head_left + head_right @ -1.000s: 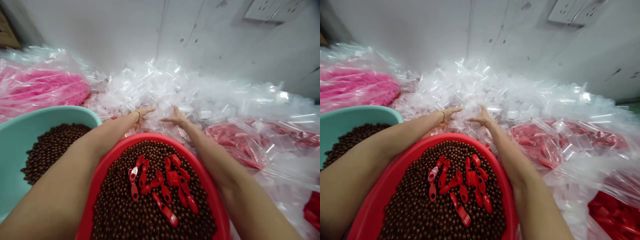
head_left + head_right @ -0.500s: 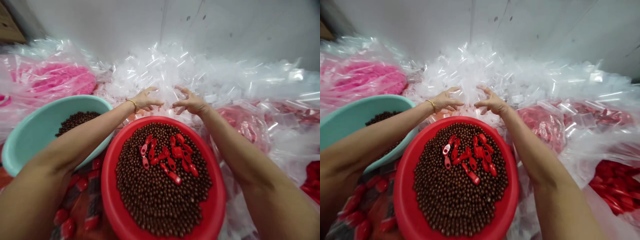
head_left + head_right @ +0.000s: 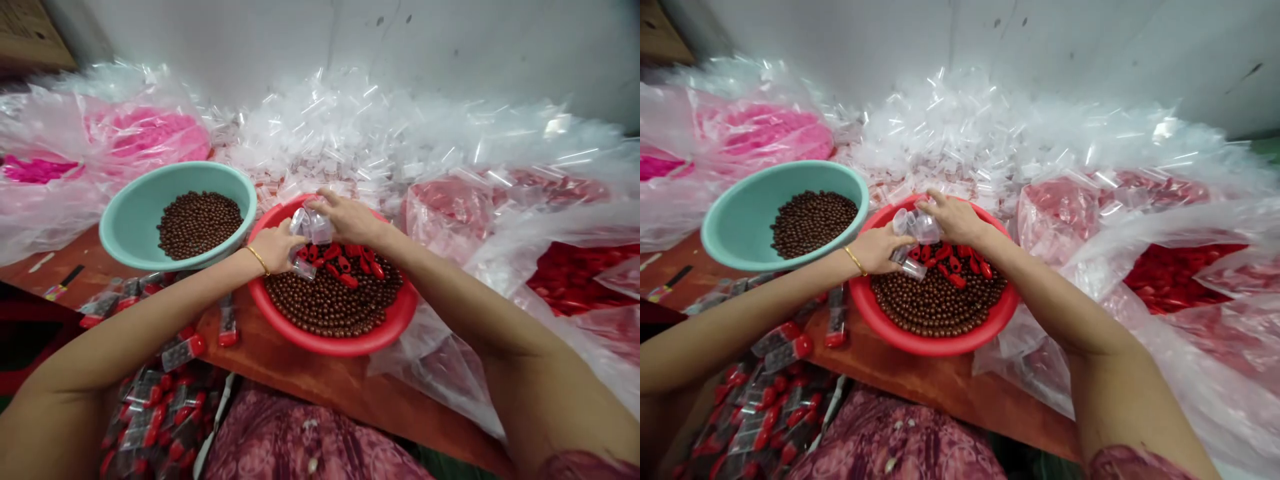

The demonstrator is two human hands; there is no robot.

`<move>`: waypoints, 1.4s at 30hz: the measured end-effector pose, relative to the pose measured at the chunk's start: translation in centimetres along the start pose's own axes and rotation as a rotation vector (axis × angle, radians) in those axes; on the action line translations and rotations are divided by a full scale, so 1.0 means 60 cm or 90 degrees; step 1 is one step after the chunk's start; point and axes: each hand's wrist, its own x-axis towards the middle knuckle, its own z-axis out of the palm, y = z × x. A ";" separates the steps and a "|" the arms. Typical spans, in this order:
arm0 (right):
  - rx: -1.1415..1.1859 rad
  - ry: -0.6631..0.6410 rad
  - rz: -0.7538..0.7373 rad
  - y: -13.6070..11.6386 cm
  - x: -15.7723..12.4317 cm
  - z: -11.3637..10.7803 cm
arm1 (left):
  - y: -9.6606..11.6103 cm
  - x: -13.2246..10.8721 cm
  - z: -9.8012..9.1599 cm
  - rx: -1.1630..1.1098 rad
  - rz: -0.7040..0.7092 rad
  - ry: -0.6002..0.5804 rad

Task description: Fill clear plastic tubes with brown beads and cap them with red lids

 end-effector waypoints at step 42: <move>0.727 0.207 0.339 -0.053 -0.168 0.061 | 0.105 -0.052 0.051 0.251 0.050 -0.148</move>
